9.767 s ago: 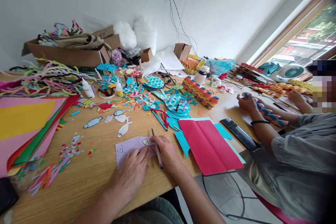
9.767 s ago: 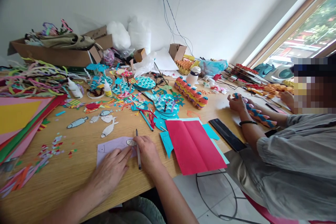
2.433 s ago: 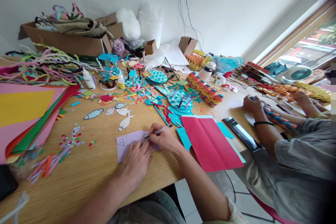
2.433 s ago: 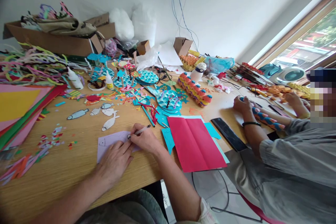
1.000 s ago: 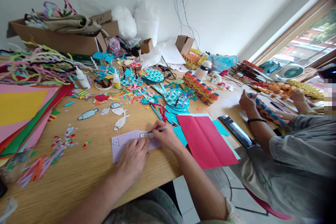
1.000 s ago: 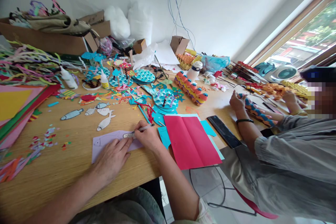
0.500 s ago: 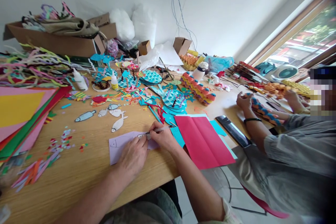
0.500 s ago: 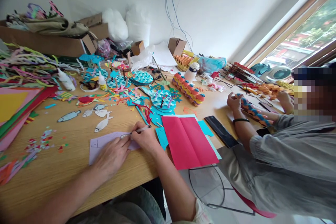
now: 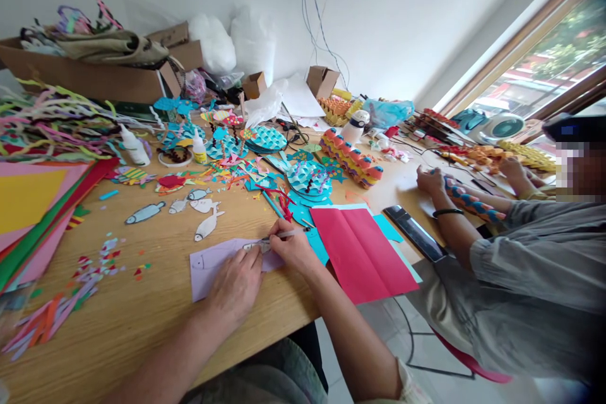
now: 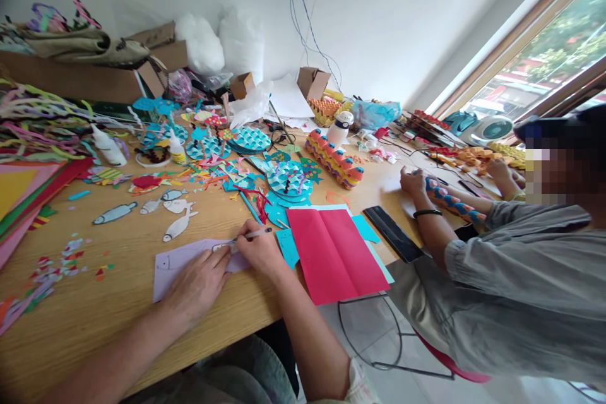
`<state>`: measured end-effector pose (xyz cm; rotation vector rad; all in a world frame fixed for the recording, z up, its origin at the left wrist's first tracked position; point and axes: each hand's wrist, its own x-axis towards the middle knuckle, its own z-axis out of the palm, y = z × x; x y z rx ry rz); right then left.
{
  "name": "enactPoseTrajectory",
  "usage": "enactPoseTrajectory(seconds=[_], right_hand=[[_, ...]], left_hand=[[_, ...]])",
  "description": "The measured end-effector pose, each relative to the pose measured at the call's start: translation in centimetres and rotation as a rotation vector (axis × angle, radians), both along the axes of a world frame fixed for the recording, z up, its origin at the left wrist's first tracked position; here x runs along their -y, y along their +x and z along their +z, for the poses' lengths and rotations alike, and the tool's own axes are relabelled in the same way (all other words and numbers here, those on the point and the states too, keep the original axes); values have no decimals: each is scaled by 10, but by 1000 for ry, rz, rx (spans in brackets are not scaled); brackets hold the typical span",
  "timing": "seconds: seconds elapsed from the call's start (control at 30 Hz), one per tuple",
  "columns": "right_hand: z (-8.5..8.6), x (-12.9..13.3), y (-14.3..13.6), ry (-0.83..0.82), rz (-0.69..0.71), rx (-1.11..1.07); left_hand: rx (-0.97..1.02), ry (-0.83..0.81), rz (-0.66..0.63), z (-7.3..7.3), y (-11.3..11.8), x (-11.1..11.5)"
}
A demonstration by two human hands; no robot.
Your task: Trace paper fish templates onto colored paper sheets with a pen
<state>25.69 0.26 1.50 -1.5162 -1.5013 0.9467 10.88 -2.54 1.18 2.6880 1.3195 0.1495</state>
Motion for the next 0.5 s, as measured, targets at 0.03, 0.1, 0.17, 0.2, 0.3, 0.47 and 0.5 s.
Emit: enactPoseTrajectory(seconds=[0.03, 0.1, 0.17, 0.2, 0.3, 0.47, 0.5], right_hand=[[0, 0, 0, 2, -5, 2], [-1, 1, 1, 10, -17, 7], [-1, 1, 1, 20, -27, 12], [0, 2, 2, 24, -29, 14], [0, 3, 2, 32, -29, 16], [-1, 5, 2, 31, -46, 14], [-2, 5, 2, 37, -51, 6]], left_hand=[[9, 5, -1, -1, 0, 0], [20, 18, -6, -2, 0, 0], [8, 21, -5, -2, 0, 0], [-2, 17, -3, -1, 0, 1], [-15, 10, -7, 2, 0, 1], [-2, 50, -6, 0, 0, 1], [-1, 51, -10, -1, -1, 0]])
